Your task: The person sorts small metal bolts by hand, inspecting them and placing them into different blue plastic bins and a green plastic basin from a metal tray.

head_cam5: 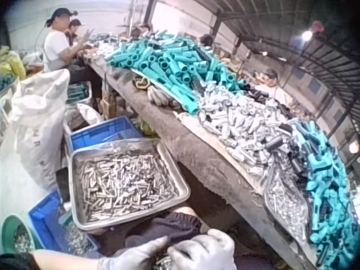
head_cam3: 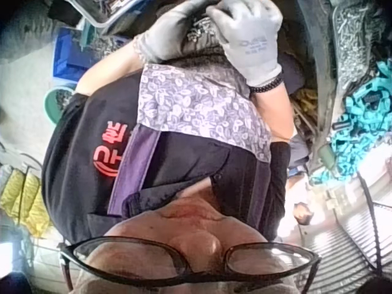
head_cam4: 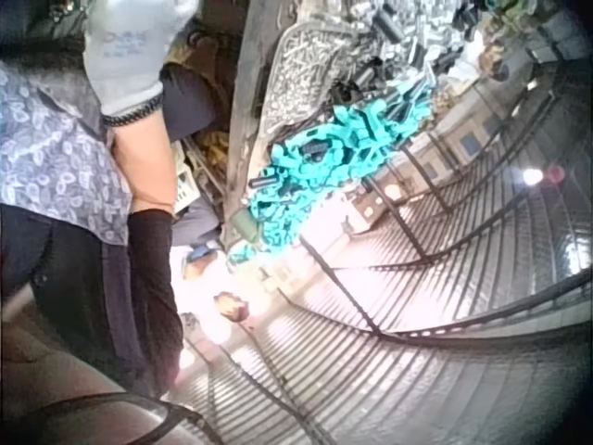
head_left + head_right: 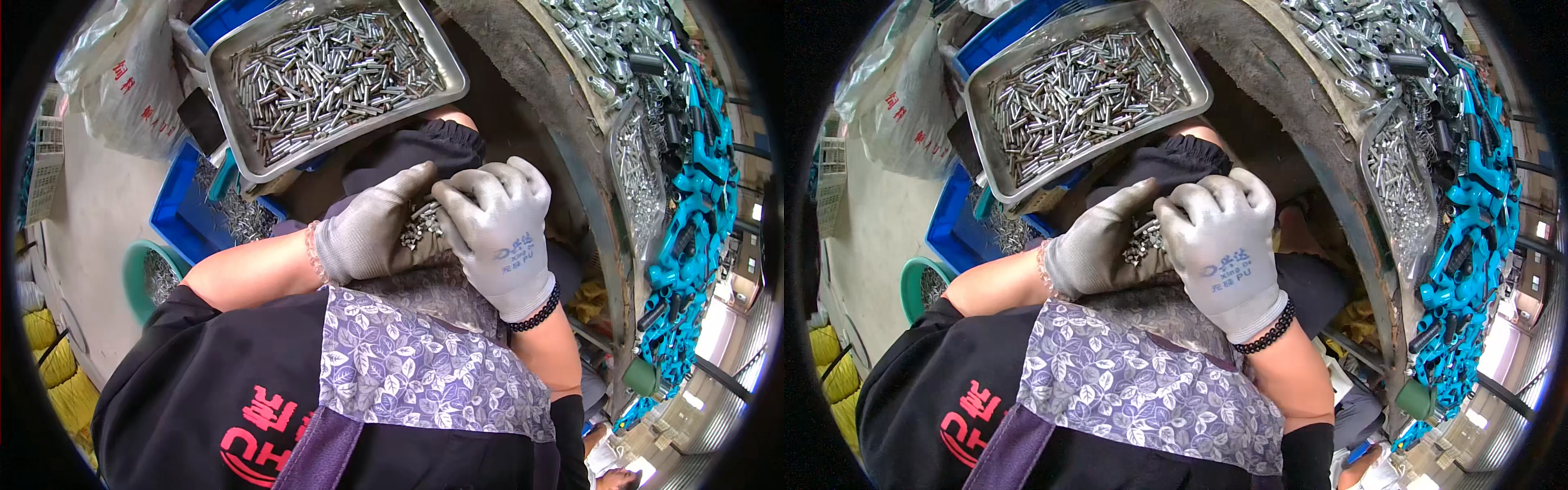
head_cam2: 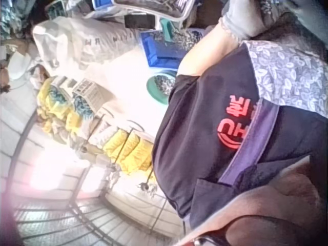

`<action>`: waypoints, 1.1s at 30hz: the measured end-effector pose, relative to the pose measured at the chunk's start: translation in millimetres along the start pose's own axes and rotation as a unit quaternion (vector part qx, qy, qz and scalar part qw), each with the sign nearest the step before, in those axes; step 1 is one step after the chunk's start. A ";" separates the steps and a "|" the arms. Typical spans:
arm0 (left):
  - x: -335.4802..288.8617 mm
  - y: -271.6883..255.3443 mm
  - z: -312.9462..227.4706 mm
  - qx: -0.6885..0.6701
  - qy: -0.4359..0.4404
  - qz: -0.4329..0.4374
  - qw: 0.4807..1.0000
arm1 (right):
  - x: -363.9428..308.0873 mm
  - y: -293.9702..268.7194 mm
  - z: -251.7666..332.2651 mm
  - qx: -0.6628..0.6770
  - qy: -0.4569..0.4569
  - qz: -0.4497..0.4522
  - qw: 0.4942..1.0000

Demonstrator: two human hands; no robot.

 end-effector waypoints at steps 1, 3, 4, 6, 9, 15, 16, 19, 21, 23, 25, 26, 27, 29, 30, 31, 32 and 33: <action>0.1 0.3 0.8 -0.001 0.001 -0.001 1.000 | 0.9 0.9 0.2 0.001 -0.001 0.001 1.000; 0.8 3.5 2.5 0.010 -0.004 0.014 1.000 | 3.0 4.7 1.2 -0.009 -0.008 0.025 1.000; 0.8 2.4 2.9 0.009 -0.003 0.014 1.000 | 3.6 5.0 0.5 -0.008 -0.009 0.026 1.000; 1.5 -1.3 4.0 0.017 -0.004 0.006 1.000 | 3.6 8.5 -3.1 0.019 -0.004 0.061 0.998; 2.2 -6.7 4.0 0.031 -0.007 -0.057 0.998 | -2.7 11.0 -14.0 0.077 0.010 0.063 0.995; 7.6 -9.6 5.6 0.003 -0.021 0.018 1.000 | -9.6 6.7 -16.4 0.113 0.010 0.055 0.992; 8.4 -9.2 5.7 0.002 -0.021 0.018 1.000 | -9.6 5.8 -16.3 0.114 0.010 0.055 0.992; 10.5 -6.2 4.6 0.028 -0.017 0.011 0.999 | -10.0 2.2 -18.7 0.121 0.029 0.052 0.991; 9.1 -0.8 5.6 -0.017 -0.030 0.035 0.999 | -15.6 -3.0 -26.8 0.198 0.088 0.017 0.976; 7.3 7.5 6.0 0.002 -0.029 0.028 0.999 | -24.7 0.0 -30.3 0.295 0.156 -0.007 0.943; 5.9 7.9 5.7 0.019 -0.030 0.024 0.999 | -37.8 7.9 -33.4 0.448 0.226 -0.045 0.864; 5.3 8.0 6.0 0.022 -0.035 0.029 0.999 | -39.8 5.6 -33.9 0.443 0.228 -0.049 0.866; 3.7 5.8 5.7 0.022 -0.031 0.018 0.999 | -41.9 6.8 -34.1 0.454 0.243 -0.038 0.857; 5.3 6.9 6.7 0.043 -0.023 0.003 0.999 | -46.6 12.2 -27.5 0.603 0.283 -0.067 0.743; 5.8 9.1 7.1 0.045 -0.025 0.004 0.999 | -47.6 12.4 -28.1 0.601 0.284 -0.070 0.744; 6.2 9.0 6.5 0.061 -0.020 -0.017 0.998 | -47.8 11.8 -28.2 0.618 0.268 -0.079 0.734; 6.6 8.1 5.8 0.077 -0.014 -0.039 0.996 | -47.7 10.7 -27.8 0.635 0.252 -0.088 0.725; 6.3 7.6 5.9 0.079 -0.015 -0.038 0.996 | -47.7 9.2 -27.2 0.634 0.252 -0.090 0.726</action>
Point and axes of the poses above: each hand's wrist, its own x-axis towards the middle knuckle, its own y-axis out of the palm, z = x × y, the point moved 5 cm from there along x, towards the middle knuckle, and after that the axes turned 2 degrees about x, right-handed, at the moved point
